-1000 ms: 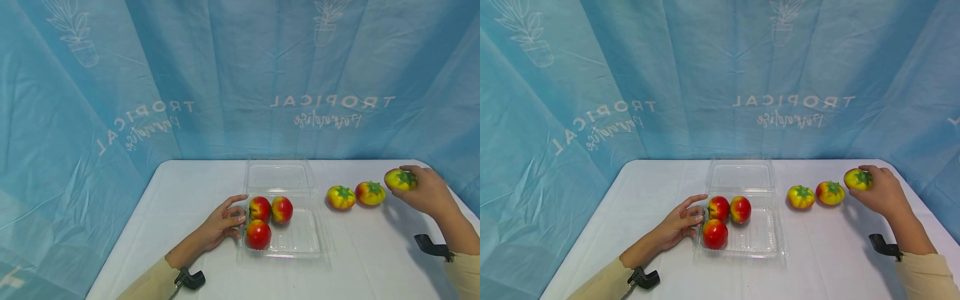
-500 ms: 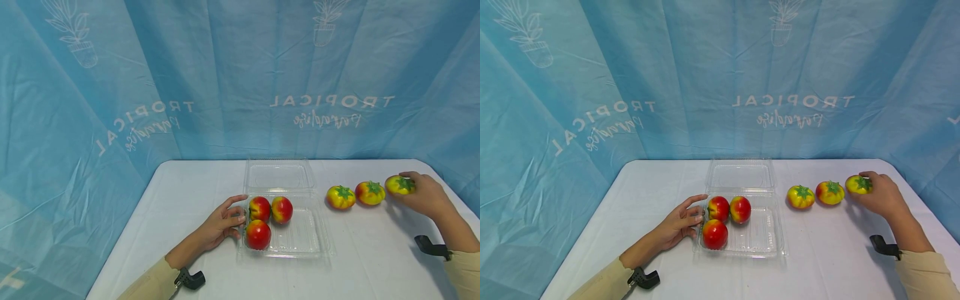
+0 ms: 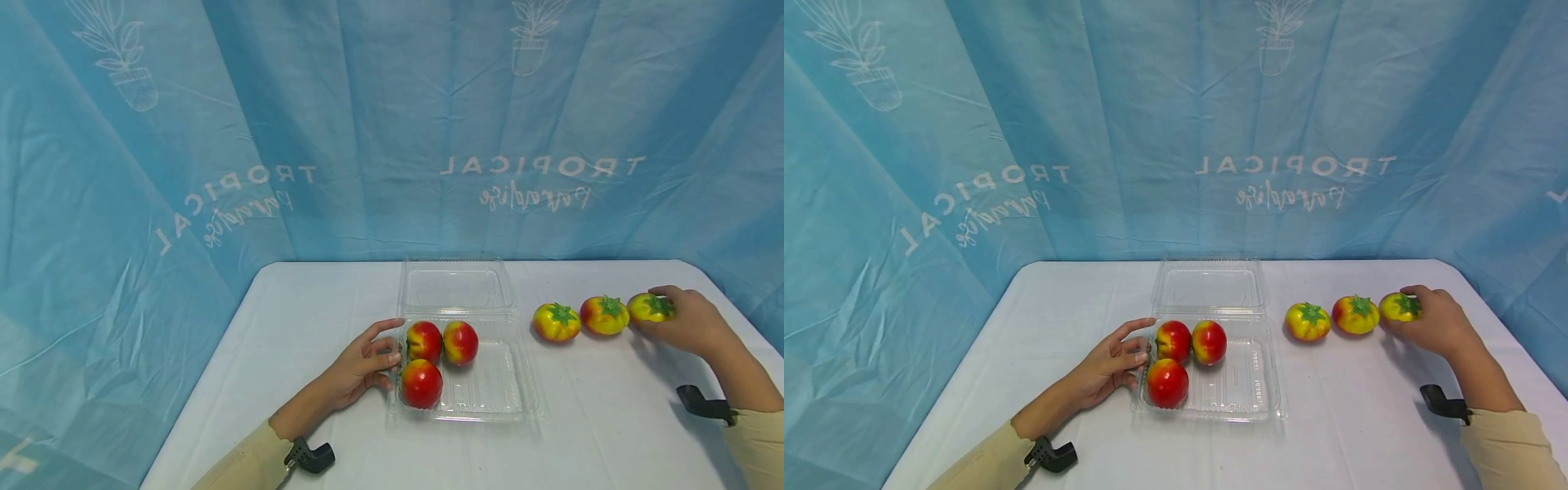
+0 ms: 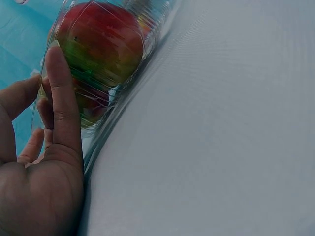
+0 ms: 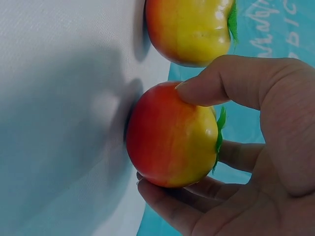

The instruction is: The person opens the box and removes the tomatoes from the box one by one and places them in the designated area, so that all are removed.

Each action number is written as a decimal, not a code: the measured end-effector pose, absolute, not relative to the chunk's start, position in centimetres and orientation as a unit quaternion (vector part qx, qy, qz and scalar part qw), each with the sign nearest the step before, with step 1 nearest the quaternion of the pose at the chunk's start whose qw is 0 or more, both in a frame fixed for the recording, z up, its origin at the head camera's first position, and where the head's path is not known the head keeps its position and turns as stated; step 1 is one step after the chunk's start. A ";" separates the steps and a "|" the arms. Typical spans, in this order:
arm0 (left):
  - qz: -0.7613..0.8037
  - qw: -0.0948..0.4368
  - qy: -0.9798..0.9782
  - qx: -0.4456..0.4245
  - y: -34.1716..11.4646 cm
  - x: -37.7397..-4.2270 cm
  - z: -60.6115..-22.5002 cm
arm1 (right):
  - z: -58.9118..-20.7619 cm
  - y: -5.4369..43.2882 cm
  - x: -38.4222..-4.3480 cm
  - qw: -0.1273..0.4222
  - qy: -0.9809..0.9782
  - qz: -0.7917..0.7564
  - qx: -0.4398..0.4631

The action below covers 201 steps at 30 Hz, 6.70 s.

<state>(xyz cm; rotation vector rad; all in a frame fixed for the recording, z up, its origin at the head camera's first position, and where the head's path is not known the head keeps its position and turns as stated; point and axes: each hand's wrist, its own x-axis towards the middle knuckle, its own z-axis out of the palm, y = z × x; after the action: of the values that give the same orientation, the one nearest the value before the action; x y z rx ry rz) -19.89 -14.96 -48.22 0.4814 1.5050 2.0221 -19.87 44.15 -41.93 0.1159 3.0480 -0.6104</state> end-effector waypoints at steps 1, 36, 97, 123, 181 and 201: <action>0.755 0.284 0.562 0.180 -15.0 -19.9 -48.2 | -41.9 44.1 -19.9 0.017 0.980 -0.196 0.037; 0.748 0.287 0.569 0.183 -15.0 -20.0 -48.3 | -40.9 43.0 -19.4 -0.007 0.983 -0.177 0.047; 0.748 0.285 0.572 0.178 -15.0 -20.0 -48.4 | -38.0 25.0 -15.3 -0.181 0.931 -0.240 -0.207; 0.750 0.285 0.570 0.176 -15.0 -20.0 -48.3 | -40.4 20.5 -15.4 -0.111 0.931 -0.237 -0.253; 0.747 0.284 0.573 0.183 -14.9 -20.1 -48.4 | -42.2 16.1 -16.9 -0.071 0.942 -0.203 -0.257; 0.751 0.284 0.568 0.183 -15.0 -20.0 -48.4 | -41.1 16.9 -16.1 -0.059 0.938 -0.238 -0.245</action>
<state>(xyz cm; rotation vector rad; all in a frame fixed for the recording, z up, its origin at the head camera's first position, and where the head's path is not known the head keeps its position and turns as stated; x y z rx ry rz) -19.96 -15.00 -48.43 0.4909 1.5197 2.0086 -16.11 16.86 -41.12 -0.7989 3.0629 -0.7756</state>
